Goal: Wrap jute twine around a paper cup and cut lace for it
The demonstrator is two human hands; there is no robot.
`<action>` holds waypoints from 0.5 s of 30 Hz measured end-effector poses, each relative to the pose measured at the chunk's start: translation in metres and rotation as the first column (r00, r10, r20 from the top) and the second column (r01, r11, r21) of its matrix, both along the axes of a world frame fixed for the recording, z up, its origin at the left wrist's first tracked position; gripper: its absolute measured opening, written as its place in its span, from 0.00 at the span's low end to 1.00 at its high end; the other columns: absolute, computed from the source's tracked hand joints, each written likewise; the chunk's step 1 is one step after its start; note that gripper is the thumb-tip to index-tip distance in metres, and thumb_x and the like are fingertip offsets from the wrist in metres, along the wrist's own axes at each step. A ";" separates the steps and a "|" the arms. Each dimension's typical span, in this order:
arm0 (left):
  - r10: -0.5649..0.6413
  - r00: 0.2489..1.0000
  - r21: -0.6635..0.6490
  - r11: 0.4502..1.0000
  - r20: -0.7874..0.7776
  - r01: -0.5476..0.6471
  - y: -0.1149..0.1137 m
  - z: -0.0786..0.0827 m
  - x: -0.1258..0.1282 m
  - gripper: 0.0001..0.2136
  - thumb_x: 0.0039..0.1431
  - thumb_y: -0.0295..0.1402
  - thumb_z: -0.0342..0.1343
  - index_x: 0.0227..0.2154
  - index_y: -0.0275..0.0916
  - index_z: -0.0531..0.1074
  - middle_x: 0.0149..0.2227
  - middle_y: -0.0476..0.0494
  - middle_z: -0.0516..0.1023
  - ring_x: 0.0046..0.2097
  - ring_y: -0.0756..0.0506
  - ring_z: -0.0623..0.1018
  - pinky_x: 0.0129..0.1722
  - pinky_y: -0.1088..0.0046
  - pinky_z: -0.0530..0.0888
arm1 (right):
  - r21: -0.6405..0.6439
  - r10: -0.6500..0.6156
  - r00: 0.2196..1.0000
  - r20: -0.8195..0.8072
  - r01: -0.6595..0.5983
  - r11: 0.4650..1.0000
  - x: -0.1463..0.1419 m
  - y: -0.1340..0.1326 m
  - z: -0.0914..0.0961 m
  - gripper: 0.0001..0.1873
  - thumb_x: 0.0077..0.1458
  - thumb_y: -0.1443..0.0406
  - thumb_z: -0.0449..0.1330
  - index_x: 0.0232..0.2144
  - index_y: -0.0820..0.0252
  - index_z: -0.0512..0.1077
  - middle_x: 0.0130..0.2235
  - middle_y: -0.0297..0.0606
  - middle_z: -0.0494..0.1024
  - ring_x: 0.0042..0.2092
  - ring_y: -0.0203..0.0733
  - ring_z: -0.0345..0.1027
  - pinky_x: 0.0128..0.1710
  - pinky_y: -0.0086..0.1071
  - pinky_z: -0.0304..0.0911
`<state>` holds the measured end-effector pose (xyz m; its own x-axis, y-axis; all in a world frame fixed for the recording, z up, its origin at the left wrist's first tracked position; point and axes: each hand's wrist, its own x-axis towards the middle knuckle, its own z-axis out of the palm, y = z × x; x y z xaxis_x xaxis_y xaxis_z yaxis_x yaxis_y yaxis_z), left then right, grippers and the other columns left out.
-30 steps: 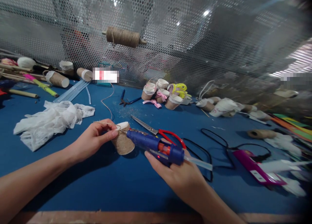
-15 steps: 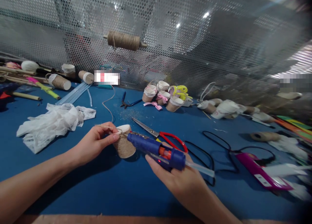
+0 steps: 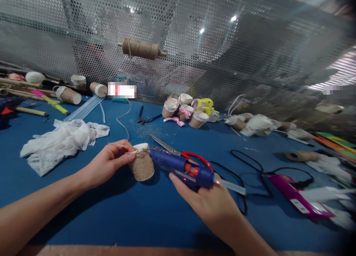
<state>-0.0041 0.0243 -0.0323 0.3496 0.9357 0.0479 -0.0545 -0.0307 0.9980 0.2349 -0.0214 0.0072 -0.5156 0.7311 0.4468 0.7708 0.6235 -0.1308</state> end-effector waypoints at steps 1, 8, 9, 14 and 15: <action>0.008 1.000 -0.002 1.000 0.001 -0.008 0.000 0.000 0.000 0.07 0.52 0.36 0.56 0.27 0.37 0.70 0.27 0.49 0.72 0.31 0.50 0.70 0.33 0.74 0.66 | 0.017 0.018 1.000 0.017 -0.019 1.000 -0.001 0.000 0.001 0.14 0.52 0.70 0.52 0.34 0.52 0.77 0.28 0.39 0.79 0.35 0.45 0.73 0.36 0.35 0.66; -0.009 1.000 -0.006 1.000 0.025 0.009 0.000 -0.003 0.000 0.08 0.52 0.37 0.57 0.28 0.36 0.69 0.29 0.48 0.72 0.33 0.49 0.70 0.34 0.74 0.66 | 0.138 0.072 0.976 0.204 -0.102 0.985 -0.004 -0.002 0.001 0.16 0.52 0.72 0.53 0.36 0.52 0.77 0.29 0.38 0.80 0.36 0.45 0.73 0.35 0.34 0.67; -0.018 0.999 -0.006 1.000 0.034 0.018 0.000 -0.003 0.000 0.08 0.52 0.37 0.56 0.28 0.36 0.69 0.29 0.47 0.72 0.33 0.49 0.70 0.34 0.74 0.66 | 0.170 0.067 0.965 0.253 -0.112 0.979 -0.004 -0.002 0.001 0.16 0.51 0.73 0.54 0.37 0.52 0.76 0.29 0.38 0.80 0.35 0.44 0.73 0.34 0.34 0.67; -0.037 0.996 -0.002 0.999 0.081 0.037 0.000 -0.004 -0.001 0.08 0.53 0.36 0.57 0.26 0.36 0.69 0.34 0.47 0.72 0.35 0.50 0.70 0.35 0.75 0.66 | 0.365 0.054 0.905 0.422 -0.224 0.904 -0.001 -0.002 -0.001 0.17 0.50 0.75 0.53 0.38 0.56 0.76 0.29 0.40 0.80 0.33 0.43 0.73 0.33 0.34 0.66; -0.031 0.996 -0.002 1.000 0.089 0.031 0.000 -0.004 -0.001 0.08 0.52 0.37 0.57 0.26 0.36 0.70 0.35 0.47 0.72 0.35 0.50 0.70 0.36 0.75 0.66 | 0.384 0.047 0.899 0.436 -0.233 0.893 0.000 -0.002 -0.001 0.17 0.50 0.75 0.53 0.38 0.56 0.76 0.29 0.39 0.80 0.33 0.43 0.72 0.33 0.33 0.66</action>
<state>-0.0047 0.0244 -0.0359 0.3733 0.9246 0.0765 -0.1436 -0.0239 0.9893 0.2348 -0.0232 0.0062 -0.7998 0.4291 0.4198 0.5959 0.6517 0.4692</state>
